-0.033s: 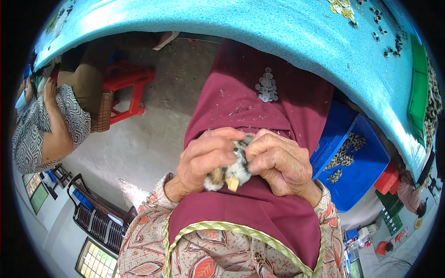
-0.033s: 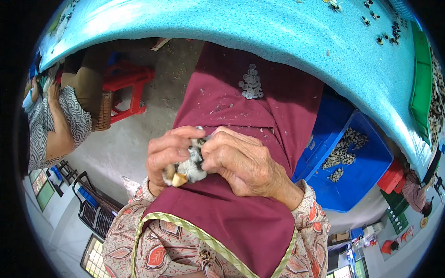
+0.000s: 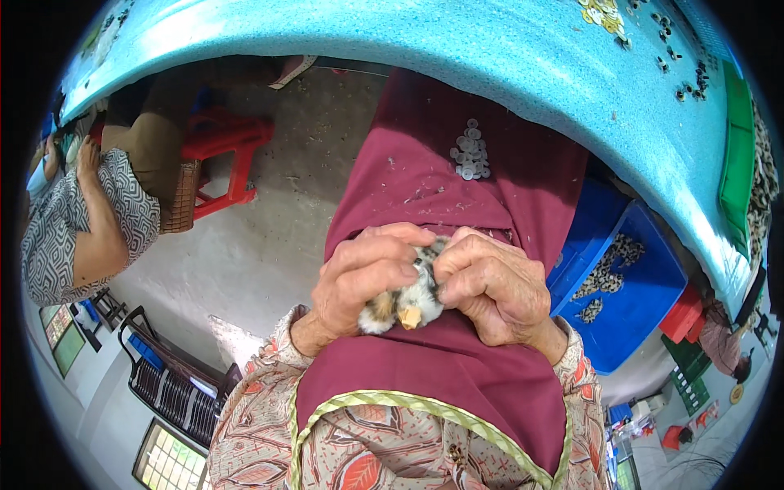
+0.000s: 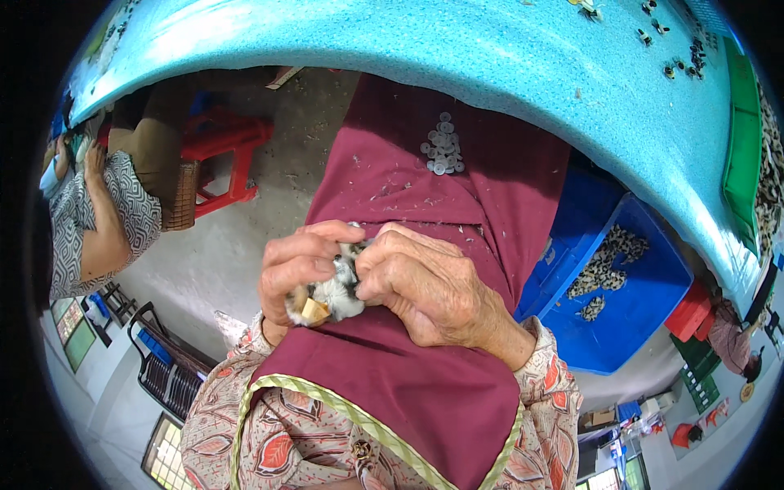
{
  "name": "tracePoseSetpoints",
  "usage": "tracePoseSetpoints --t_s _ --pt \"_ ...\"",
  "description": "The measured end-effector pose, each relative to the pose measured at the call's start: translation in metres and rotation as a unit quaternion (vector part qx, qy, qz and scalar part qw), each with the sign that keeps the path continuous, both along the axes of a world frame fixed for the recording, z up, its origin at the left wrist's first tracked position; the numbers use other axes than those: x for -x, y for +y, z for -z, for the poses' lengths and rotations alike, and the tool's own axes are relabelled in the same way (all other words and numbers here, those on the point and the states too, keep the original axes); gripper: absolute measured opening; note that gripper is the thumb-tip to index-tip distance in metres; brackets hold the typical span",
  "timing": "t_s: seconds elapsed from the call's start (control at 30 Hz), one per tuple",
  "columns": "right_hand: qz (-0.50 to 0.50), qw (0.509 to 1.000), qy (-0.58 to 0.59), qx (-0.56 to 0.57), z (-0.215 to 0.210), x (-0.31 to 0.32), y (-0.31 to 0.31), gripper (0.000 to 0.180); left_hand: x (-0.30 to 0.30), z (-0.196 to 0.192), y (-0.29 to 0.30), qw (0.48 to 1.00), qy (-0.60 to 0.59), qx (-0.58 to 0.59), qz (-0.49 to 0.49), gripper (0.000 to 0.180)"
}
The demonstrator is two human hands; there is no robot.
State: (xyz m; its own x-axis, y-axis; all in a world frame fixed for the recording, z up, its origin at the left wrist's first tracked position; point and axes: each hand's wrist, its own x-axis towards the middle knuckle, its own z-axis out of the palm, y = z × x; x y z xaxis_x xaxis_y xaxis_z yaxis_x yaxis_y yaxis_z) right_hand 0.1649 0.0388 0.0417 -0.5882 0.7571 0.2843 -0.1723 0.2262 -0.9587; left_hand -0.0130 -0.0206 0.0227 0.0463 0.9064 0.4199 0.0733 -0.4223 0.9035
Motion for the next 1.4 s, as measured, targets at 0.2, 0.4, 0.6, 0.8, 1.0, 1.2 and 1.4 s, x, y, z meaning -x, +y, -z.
tracePoseSetpoints --t_s 0.2,0.4,0.6,0.8,1.0,1.2,1.4 --pt "-0.004 1.000 -0.004 0.018 -0.001 0.002 -0.006 0.022 -0.001 0.002 0.002 0.999 -0.035 -0.020 0.003 0.025" --pt "-0.004 0.998 -0.012 0.061 -0.003 0.000 -0.009 0.017 -0.003 0.009 -0.004 0.997 -0.070 0.009 -0.022 0.019" --pt "0.018 0.990 -0.056 0.129 0.003 -0.004 -0.015 0.015 -0.012 0.003 -0.009 0.955 -0.104 0.277 -0.023 0.024" --pt "-0.037 0.964 -0.090 0.247 0.019 -0.015 -0.023 0.013 -0.005 0.018 -0.016 0.949 -0.008 0.314 0.017 0.018" --pt "0.105 0.893 -0.357 0.252 0.087 -0.040 0.025 0.004 -0.006 0.029 -0.012 0.988 -0.041 0.139 0.045 0.022" --pt "0.111 0.865 -0.489 0.018 0.144 -0.031 0.034 0.016 -0.001 0.022 -0.005 0.989 -0.012 0.137 0.052 0.022" --pt "0.077 0.848 -0.524 0.008 0.157 -0.028 0.031 0.018 0.000 0.028 -0.008 0.991 -0.009 0.128 0.040 0.022"
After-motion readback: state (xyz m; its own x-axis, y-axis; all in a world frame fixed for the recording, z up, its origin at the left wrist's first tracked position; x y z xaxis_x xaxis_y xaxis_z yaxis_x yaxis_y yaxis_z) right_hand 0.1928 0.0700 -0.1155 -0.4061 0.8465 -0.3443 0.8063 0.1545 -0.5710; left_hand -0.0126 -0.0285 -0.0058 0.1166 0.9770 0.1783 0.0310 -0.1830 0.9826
